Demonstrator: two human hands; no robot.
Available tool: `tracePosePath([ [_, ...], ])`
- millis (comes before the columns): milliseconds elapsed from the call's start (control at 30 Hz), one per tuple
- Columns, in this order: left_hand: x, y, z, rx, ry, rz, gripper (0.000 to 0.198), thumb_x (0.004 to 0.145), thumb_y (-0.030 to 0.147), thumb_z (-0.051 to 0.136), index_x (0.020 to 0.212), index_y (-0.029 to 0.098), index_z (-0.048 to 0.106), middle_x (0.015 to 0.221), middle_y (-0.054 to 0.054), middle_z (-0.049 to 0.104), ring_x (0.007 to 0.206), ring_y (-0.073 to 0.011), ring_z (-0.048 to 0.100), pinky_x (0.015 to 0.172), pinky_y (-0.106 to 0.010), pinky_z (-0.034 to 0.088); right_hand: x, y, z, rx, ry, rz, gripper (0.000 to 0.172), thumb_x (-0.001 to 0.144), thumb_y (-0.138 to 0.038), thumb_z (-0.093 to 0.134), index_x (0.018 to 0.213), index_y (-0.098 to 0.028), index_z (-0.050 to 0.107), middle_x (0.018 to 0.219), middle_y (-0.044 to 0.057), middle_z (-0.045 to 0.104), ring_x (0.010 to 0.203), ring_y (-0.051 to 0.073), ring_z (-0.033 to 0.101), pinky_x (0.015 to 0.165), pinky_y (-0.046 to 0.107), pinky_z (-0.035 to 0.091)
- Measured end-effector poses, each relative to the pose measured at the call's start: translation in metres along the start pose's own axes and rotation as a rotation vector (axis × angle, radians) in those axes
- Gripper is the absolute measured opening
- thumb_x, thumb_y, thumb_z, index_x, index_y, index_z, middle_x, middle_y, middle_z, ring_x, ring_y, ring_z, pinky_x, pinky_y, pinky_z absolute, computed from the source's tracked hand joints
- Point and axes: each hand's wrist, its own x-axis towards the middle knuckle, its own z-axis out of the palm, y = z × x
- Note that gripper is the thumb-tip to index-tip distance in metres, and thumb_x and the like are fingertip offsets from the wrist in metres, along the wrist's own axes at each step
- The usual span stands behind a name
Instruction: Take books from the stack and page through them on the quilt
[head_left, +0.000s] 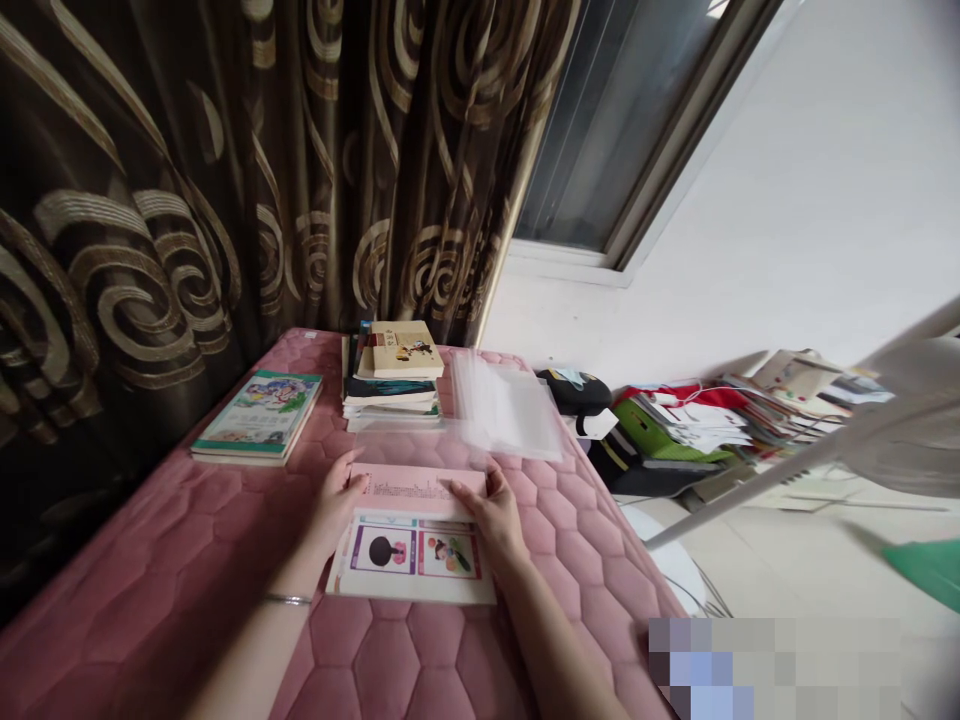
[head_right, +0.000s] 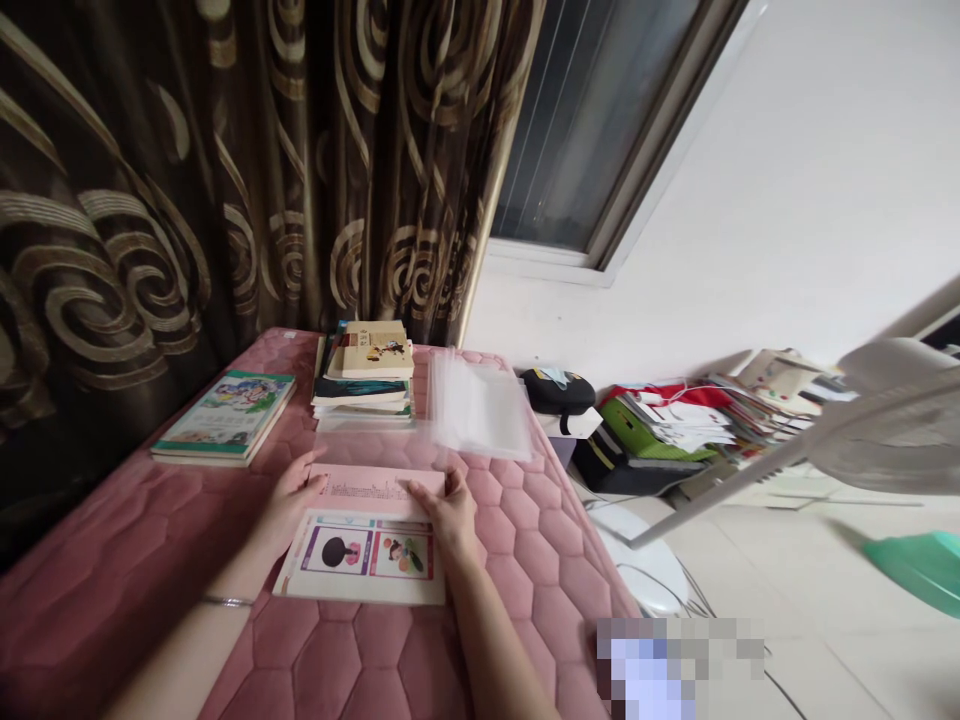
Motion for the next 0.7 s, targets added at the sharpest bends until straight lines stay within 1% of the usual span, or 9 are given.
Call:
tracePosePath([
  [100,0.000,0.001,-0.002,-0.032,-0.011,-0.025,0.059,0.060,0.032,0.068,0.114,0.014,0.054,0.075,0.002,0.062,0.067,-0.0125,0.055,0.066,-0.025,0.042,-0.005,0.000,0.002,0.027,-0.020,0.032,0.047,0.061,-0.045,0.079,0.094,-0.020,0.056,0.091,0.002,0.067,0.083,0.020,0.064,0.072,0.031,0.053],
  [167,0.001,0.002,-0.003,-0.050,-0.006,-0.034,0.058,0.059,0.031,0.069,0.113,0.014,0.055,0.082,0.000,0.064,0.070,-0.0129,0.056,0.067,-0.025,0.043,-0.005,0.001,0.002,0.006,-0.021,0.010,0.046,0.062,-0.045,0.078,0.093,-0.020,0.056,0.090,0.002,0.066,0.083,0.020,0.063,0.072,0.030,0.052],
  [233,0.002,0.002,-0.003,-0.055,-0.002,-0.038,0.057,0.058,0.031,0.070,0.111,0.014,0.056,0.083,0.000,0.065,0.072,-0.0135,0.058,0.068,-0.025,0.043,-0.004,0.001,0.001,-0.026,-0.016,-0.022,0.044,0.062,-0.044,0.078,0.091,-0.020,0.056,0.087,0.001,0.065,0.081,0.019,0.061,0.072,0.029,0.051],
  [333,0.005,0.002,-0.002,-0.044,0.000,-0.049,0.056,0.054,0.032,0.072,0.106,0.014,0.058,0.078,-0.001,0.066,0.075,-0.0172,0.061,0.070,-0.028,0.046,-0.001,0.001,-0.001,-0.093,0.022,-0.038,0.043,0.059,-0.045,0.079,0.085,-0.020,0.054,0.080,-0.001,0.062,0.076,0.017,0.059,0.068,0.027,0.050],
  [433,0.007,0.002,-0.001,-0.018,0.043,-0.049,0.053,0.053,0.034,0.074,0.100,0.014,0.060,0.082,-0.004,0.069,0.082,-0.0213,0.064,0.074,-0.031,0.047,0.000,0.001,-0.001,-0.110,0.047,-0.034,0.044,0.058,-0.047,0.079,0.081,-0.021,0.052,0.077,-0.002,0.059,0.072,0.016,0.057,0.064,0.026,0.048],
  [567,0.000,0.000,0.001,0.005,0.097,-0.022,0.045,0.059,0.035,0.072,0.098,0.015,0.062,0.094,-0.008,0.071,0.091,-0.0234,0.064,0.080,-0.033,0.048,-0.001,0.005,-0.001,-0.137,0.048,-0.058,0.041,0.059,-0.045,0.078,0.080,-0.021,0.052,0.075,-0.003,0.058,0.069,0.014,0.054,0.061,0.024,0.047],
  [700,-0.009,-0.006,0.001,0.039,0.118,0.040,0.037,0.066,0.038,0.069,0.095,0.016,0.063,0.094,-0.007,0.071,0.092,-0.0232,0.064,0.082,-0.034,0.048,0.000,0.009,-0.001,-0.127,0.024,-0.054,0.041,0.061,-0.046,0.077,0.083,-0.021,0.052,0.076,-0.003,0.058,0.071,0.015,0.055,0.061,0.024,0.047],
])
